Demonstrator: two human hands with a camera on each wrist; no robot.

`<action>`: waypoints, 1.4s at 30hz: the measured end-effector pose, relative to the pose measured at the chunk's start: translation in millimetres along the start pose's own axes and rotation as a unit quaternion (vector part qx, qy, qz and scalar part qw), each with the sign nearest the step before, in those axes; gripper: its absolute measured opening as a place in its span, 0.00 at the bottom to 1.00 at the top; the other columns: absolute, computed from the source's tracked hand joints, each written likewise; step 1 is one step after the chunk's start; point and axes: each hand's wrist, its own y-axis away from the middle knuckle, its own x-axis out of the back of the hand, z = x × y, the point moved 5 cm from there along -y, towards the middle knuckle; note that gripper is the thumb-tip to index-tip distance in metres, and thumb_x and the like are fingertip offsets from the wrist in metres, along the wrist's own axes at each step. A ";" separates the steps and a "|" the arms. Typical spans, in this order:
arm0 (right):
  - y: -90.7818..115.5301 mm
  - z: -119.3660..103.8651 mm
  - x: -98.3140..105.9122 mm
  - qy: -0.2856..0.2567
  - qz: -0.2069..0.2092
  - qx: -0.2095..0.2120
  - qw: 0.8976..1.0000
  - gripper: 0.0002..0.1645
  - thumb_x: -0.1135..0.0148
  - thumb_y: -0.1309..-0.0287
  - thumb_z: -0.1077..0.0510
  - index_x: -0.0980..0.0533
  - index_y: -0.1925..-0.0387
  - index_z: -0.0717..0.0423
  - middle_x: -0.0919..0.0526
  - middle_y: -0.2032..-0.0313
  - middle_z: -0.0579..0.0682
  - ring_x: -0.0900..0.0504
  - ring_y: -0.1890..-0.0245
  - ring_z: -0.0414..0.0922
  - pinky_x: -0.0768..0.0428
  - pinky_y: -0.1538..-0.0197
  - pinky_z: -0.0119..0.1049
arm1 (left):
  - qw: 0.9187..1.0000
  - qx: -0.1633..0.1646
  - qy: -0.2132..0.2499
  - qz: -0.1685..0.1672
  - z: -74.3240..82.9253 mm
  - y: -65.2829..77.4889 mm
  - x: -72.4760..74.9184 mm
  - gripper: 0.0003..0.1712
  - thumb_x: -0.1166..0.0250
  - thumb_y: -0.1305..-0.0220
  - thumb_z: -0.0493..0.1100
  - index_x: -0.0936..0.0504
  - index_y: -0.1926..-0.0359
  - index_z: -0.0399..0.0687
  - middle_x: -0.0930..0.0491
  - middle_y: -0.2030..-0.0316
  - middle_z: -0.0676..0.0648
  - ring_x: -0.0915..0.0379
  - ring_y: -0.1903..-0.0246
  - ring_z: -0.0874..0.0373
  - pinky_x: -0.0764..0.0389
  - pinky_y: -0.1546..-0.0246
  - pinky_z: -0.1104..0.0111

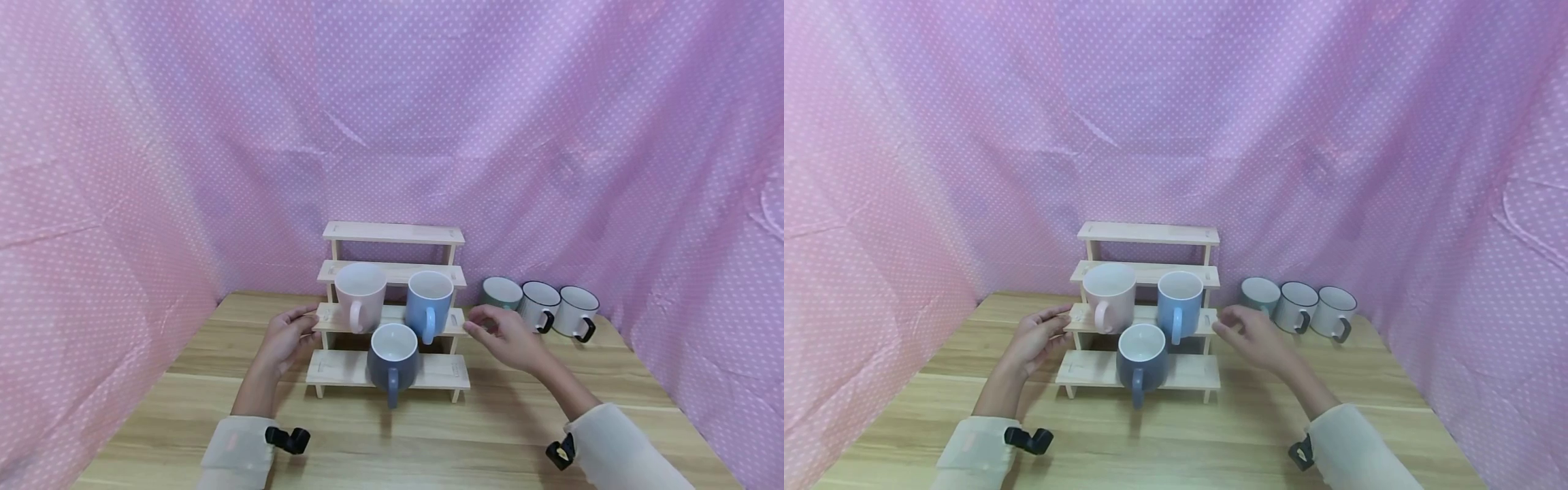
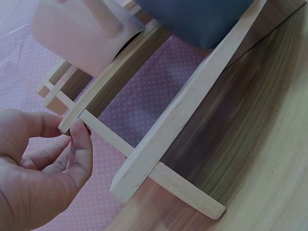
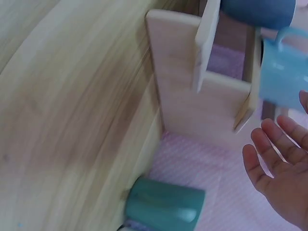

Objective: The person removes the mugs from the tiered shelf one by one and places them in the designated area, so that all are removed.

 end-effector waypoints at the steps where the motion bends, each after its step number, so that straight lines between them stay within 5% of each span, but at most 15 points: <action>1: -0.9 -4.9 -1.3 -0.004 -0.004 0.005 1.000 0.18 0.36 0.29 0.49 0.18 0.50 0.59 0.13 0.58 0.45 0.16 0.59 0.43 0.14 0.58 0.37 | 1.000 0.000 0.000 0.000 0.1 0.0 0.1 0.26 0.43 0.25 0.32 0.34 0.30 0.28 0.24 0.52 0.43 0.22 0.63 0.62 0.16 0.60 0.76; 13: -5.5 -52.2 -18.7 -0.092 -0.064 0.055 0.992 0.14 0.38 0.27 0.51 0.18 0.47 0.53 0.13 0.55 0.42 0.16 0.54 0.43 0.14 0.54 0.41 | 1.000 0.000 -0.001 -0.001 0.1 -1.0 0.5 0.26 0.43 0.25 0.32 0.33 0.30 0.28 0.24 0.54 0.45 0.22 0.64 0.62 0.16 0.60 0.76; 26: -14.0 -60.2 -36.8 -0.163 -0.086 0.031 0.982 0.08 0.35 0.31 0.57 0.18 0.55 0.56 0.16 0.62 0.47 0.18 0.59 0.44 0.17 0.58 0.37 | 1.000 -0.002 -0.001 -0.004 1.5 0.5 0.3 0.26 0.43 0.25 0.32 0.34 0.30 0.28 0.24 0.53 0.44 0.23 0.63 0.61 0.16 0.61 0.76; 33: -16.8 -60.0 -41.2 -0.259 -0.093 -0.003 0.961 0.09 0.35 0.32 0.62 0.18 0.53 0.64 0.16 0.54 0.57 0.17 0.50 0.49 0.14 0.52 0.34 | 1.000 -0.001 -0.004 0.000 1.8 1.5 2.1 0.26 0.43 0.24 0.33 0.34 0.30 0.29 0.27 0.54 0.45 0.24 0.63 0.62 0.16 0.60 0.76; 42: -10.4 -56.2 -40.2 -0.354 -0.114 -0.054 0.926 0.14 0.40 0.28 0.63 0.25 0.51 0.73 0.17 0.52 0.62 0.16 0.52 0.44 0.14 0.49 0.37 | 1.000 0.003 0.000 0.004 0.6 0.0 0.8 0.25 0.43 0.25 0.32 0.33 0.31 0.29 0.24 0.54 0.45 0.23 0.64 0.61 0.15 0.59 0.75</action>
